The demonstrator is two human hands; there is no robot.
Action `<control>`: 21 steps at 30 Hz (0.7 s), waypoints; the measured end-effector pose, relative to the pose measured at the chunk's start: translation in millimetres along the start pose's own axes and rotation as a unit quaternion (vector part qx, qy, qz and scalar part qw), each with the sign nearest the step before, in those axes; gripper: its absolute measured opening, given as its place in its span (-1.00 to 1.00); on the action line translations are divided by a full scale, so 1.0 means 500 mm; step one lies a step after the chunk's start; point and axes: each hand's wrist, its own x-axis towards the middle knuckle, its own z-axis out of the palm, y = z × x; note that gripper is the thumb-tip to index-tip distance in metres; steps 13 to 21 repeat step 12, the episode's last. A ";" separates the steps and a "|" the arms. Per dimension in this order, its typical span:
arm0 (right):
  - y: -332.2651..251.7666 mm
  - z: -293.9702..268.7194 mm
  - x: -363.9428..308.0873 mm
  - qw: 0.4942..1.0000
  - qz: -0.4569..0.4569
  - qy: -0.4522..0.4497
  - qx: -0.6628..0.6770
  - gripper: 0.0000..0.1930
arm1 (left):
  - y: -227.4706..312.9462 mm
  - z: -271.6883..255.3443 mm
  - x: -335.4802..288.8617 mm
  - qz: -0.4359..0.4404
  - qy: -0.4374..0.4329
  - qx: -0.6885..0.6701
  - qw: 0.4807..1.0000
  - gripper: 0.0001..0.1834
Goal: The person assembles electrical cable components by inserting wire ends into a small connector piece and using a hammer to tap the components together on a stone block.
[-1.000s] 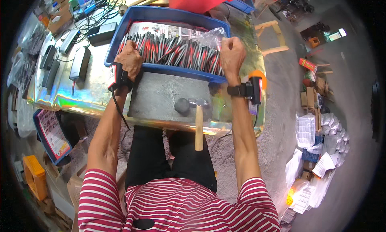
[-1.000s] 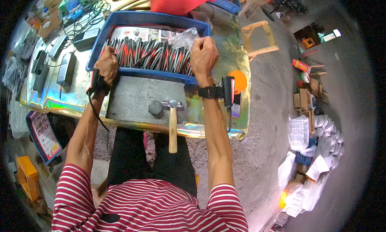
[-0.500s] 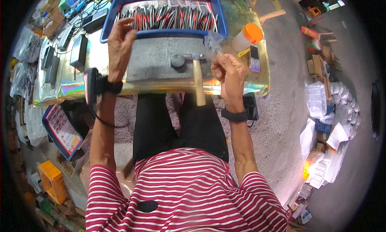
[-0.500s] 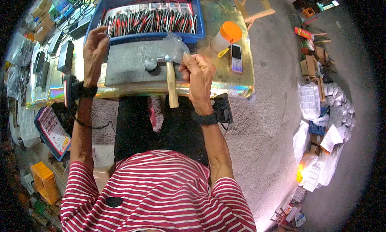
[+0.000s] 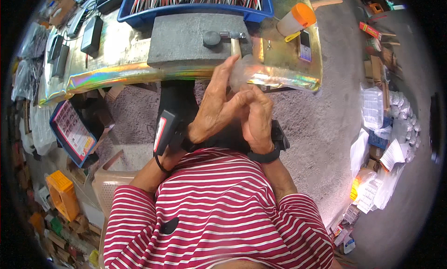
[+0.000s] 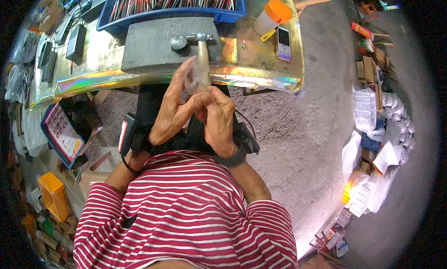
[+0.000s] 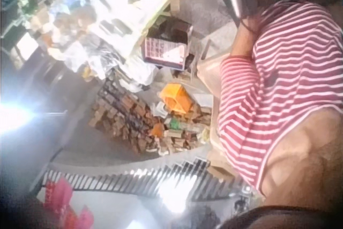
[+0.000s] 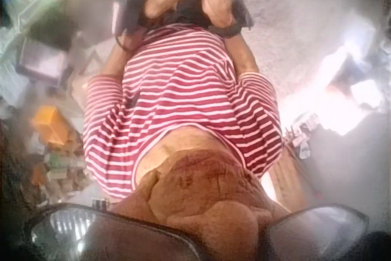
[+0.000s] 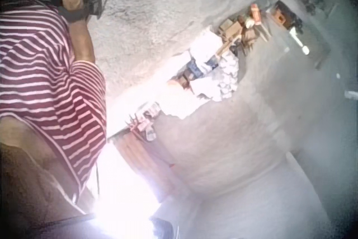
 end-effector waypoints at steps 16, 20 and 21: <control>-0.043 -0.058 -0.016 0.884 0.099 -0.232 -0.394 -0.73 | -0.029 -0.001 -0.021 -0.154 -0.042 -0.169 0.973 -0.60; -0.043 -0.058 -0.016 0.884 0.099 -0.232 -0.394 -0.73 | -0.029 -0.001 -0.021 -0.154 -0.042 -0.169 0.973 -0.60; -0.043 -0.058 -0.016 0.884 0.099 -0.232 -0.394 -0.73 | -0.029 -0.001 -0.021 -0.154 -0.042 -0.169 0.973 -0.60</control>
